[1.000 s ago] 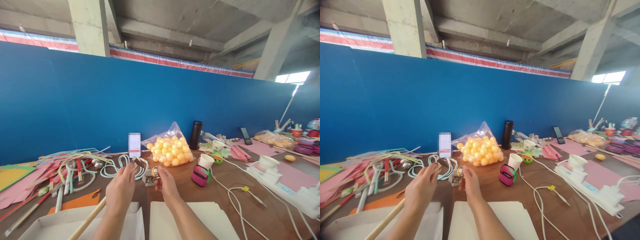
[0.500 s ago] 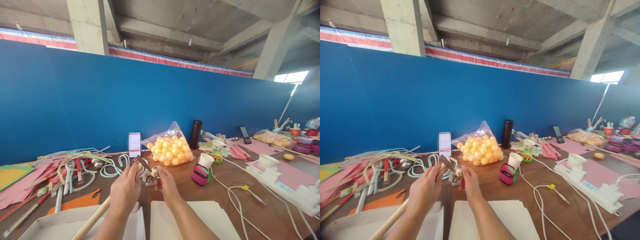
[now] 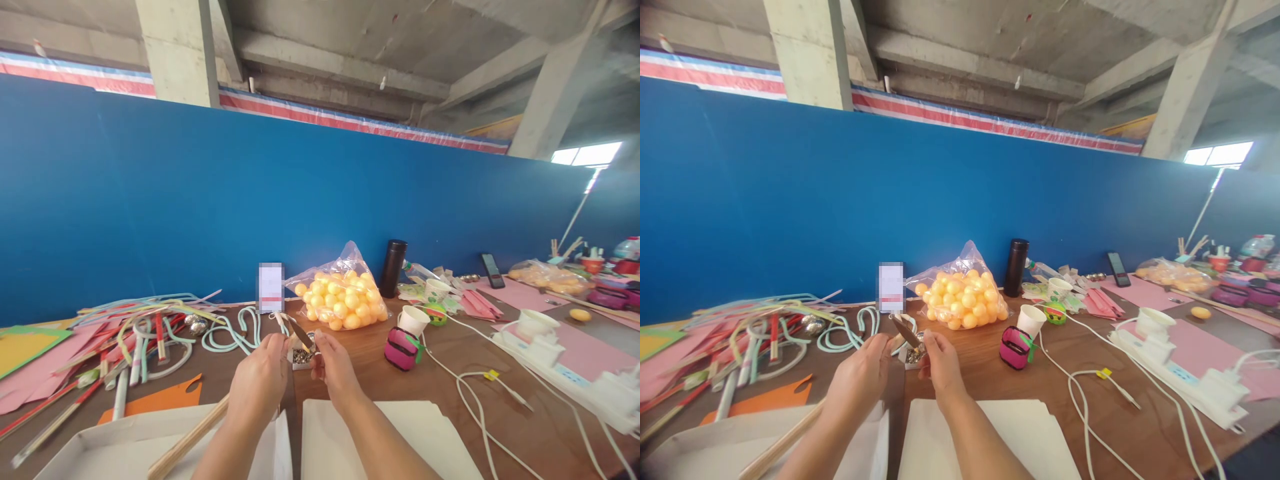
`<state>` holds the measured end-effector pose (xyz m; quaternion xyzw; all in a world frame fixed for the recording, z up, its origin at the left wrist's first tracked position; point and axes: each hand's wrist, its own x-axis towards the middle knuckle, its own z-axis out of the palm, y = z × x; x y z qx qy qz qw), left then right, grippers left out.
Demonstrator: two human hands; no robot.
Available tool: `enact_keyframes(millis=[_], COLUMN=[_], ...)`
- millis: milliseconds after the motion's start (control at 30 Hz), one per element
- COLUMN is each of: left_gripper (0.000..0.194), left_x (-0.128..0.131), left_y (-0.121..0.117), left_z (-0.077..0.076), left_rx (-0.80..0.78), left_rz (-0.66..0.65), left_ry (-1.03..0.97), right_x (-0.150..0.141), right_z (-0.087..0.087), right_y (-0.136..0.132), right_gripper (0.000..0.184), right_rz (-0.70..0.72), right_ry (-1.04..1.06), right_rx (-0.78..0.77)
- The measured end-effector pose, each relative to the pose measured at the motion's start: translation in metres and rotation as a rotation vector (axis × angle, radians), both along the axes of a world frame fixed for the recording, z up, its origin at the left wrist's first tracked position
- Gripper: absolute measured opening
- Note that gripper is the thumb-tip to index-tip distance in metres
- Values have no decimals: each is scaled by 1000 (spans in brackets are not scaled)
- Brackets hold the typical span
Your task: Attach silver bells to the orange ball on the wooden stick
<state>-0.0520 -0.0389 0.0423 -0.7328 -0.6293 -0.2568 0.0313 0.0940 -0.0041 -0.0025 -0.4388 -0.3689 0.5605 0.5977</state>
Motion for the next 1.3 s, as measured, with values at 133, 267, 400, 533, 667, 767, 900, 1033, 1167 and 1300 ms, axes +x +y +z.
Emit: enact_keyframes(millis=[133,267,400,533,667,767,900,1033,1167,1300], left_gripper=[36,32,31,32,34,33,33,33,34,33], left_x=[0,0,1,0,-1,0,2,2,2,0], left_y=[-3,-6,-4,-1,-1,-2,-1,-2,-2,-4], left_z=[6,10,6,1,-1,-3,-4,-4,-4,-2], left_rx=[66,125,148,87,176,215,213,273,214,313], left_rz=[64,131,98,10,51,18,-33,23,-36,32], left_ry=[-49,-44,-35,39,2,1,36,-3,35,-9], right_x=[0,0,-1,-2,-1,-2,-2,-2,-2,-2], right_z=[0,2,4,6,8,8,8,8,9,8], right_y=[0,-2,-5,-6,-6,-6,-6,-7,-8,-7], right_gripper=[46,45,41,39,41,40,38,40,41,42], right_rz=[9,24,43,59,56,78,81,90,119,106], right_ry=[7,40,76,118,132,127,132,132,139,172], right_rx=[24,35,44,38,20,27,24,12,39,24])
